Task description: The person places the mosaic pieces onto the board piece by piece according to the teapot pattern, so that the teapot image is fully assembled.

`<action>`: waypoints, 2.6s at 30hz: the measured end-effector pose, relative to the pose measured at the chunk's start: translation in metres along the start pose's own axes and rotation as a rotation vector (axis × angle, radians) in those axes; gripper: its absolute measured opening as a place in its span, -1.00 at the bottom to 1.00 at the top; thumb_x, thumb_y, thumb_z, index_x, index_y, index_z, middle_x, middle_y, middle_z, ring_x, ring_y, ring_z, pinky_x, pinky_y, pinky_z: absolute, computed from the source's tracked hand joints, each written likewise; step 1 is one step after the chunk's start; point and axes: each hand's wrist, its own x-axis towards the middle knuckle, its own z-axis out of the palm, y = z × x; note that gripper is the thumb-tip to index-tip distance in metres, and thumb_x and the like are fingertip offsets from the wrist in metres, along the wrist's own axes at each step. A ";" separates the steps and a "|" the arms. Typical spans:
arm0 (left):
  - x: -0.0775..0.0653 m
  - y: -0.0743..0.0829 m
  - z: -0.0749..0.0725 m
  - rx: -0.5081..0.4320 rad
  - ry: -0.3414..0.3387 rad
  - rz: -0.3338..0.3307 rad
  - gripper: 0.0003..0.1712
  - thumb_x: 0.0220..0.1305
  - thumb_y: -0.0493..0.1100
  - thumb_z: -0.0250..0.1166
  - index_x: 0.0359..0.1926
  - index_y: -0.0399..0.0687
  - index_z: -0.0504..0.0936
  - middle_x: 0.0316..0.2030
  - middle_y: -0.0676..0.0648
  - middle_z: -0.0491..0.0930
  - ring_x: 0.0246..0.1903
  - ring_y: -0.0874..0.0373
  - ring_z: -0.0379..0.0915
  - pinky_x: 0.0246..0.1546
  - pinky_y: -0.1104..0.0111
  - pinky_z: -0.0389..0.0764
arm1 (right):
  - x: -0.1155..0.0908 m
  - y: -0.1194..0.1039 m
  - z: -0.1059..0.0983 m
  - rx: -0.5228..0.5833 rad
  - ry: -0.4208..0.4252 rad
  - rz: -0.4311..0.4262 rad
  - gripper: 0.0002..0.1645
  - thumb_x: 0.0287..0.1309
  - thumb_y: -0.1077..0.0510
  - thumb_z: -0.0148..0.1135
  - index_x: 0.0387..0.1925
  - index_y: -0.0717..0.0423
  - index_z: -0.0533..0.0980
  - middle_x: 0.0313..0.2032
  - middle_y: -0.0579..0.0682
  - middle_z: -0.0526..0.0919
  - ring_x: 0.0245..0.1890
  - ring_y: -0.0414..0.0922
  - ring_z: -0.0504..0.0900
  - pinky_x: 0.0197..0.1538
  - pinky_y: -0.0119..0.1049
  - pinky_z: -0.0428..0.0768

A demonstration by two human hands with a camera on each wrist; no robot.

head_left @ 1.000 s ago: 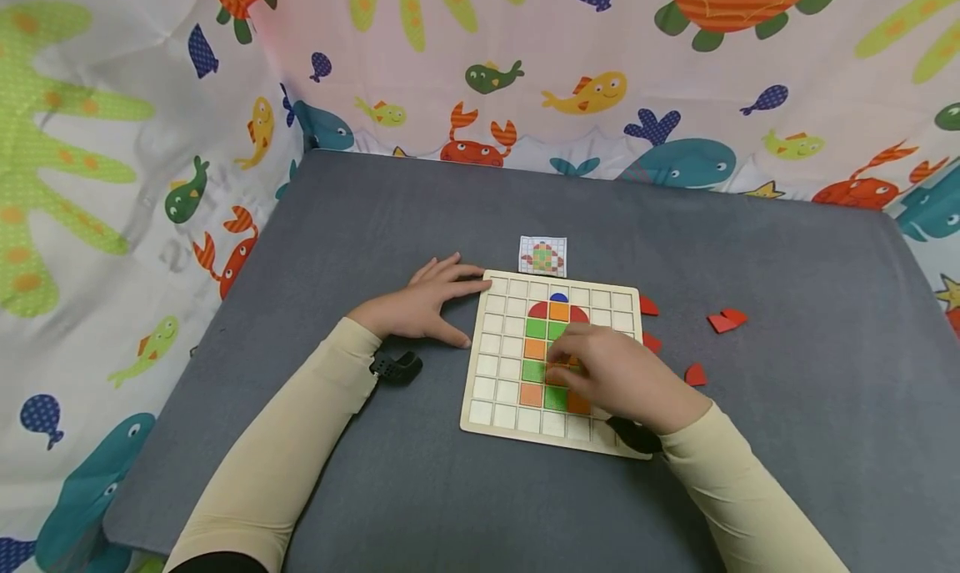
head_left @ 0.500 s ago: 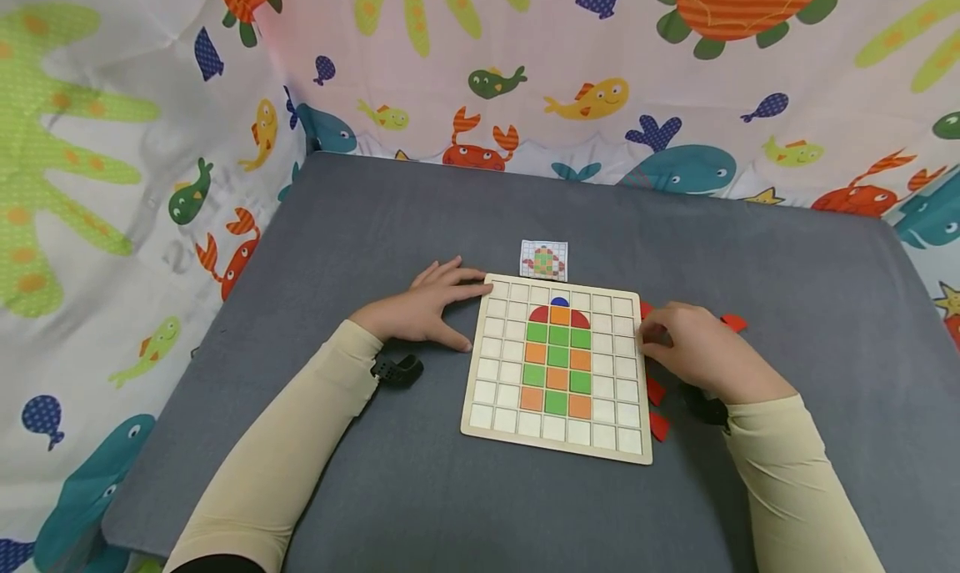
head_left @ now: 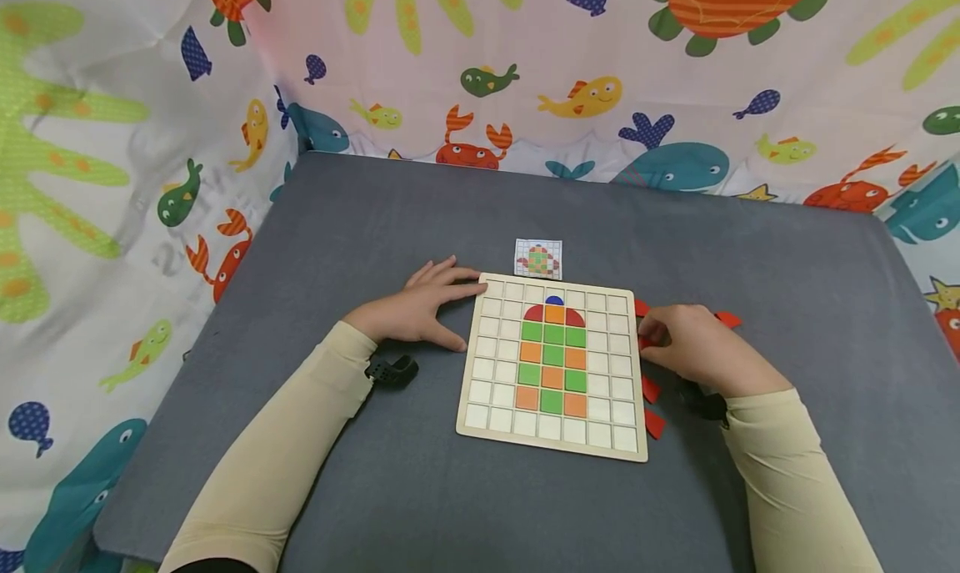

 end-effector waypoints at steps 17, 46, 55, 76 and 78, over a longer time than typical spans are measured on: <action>-0.001 0.001 -0.001 0.002 -0.003 -0.007 0.12 0.15 0.13 0.60 0.64 0.14 0.25 0.65 0.04 0.05 0.68 -0.02 -0.51 0.60 -0.05 -0.50 | -0.005 -0.017 -0.003 0.043 0.170 -0.020 -0.84 0.34 0.16 0.39 -0.13 0.11 0.78 -0.30 -0.02 0.80 -0.46 -0.15 0.58 -0.44 -0.27 0.53; 0.000 0.001 0.000 0.012 -0.003 -0.003 0.13 0.14 0.13 0.61 0.64 0.13 0.25 0.65 0.03 0.05 0.68 -0.03 -0.51 0.60 -0.06 -0.51 | 0.010 -0.029 0.028 0.105 0.138 0.011 -0.78 0.32 0.08 0.42 -0.46 0.02 0.66 -0.53 -0.13 0.64 -0.51 -0.15 0.49 -0.46 -0.27 0.44; -0.001 0.000 -0.001 0.000 -0.001 0.002 0.12 0.14 0.11 0.62 0.64 0.13 0.25 0.64 0.03 0.05 0.68 -0.04 -0.52 0.59 -0.07 -0.51 | 0.013 -0.033 0.031 0.111 0.127 0.010 -0.77 0.34 0.03 0.42 -0.45 -0.03 0.67 -0.53 -0.16 0.64 -0.49 -0.17 0.50 -0.44 -0.27 0.45; -0.002 -0.003 -0.001 0.009 0.006 -0.011 0.12 0.15 0.12 0.61 0.64 0.16 0.25 0.64 0.04 0.05 0.68 -0.03 -0.52 0.60 -0.06 -0.49 | 0.010 0.010 0.002 0.073 0.202 0.056 -0.54 0.41 0.14 0.34 0.22 0.32 0.62 0.01 0.32 0.63 -0.12 0.14 0.60 -0.08 0.06 0.61; -0.002 -0.003 -0.001 0.010 0.007 -0.012 0.12 0.15 0.12 0.61 0.64 0.16 0.25 0.64 0.03 0.05 0.68 -0.03 -0.52 0.59 -0.06 -0.49 | 0.015 0.011 0.008 0.070 0.210 0.056 -0.51 0.42 0.13 0.33 0.25 0.34 0.60 0.01 0.32 0.62 -0.11 0.15 0.59 -0.05 0.08 0.59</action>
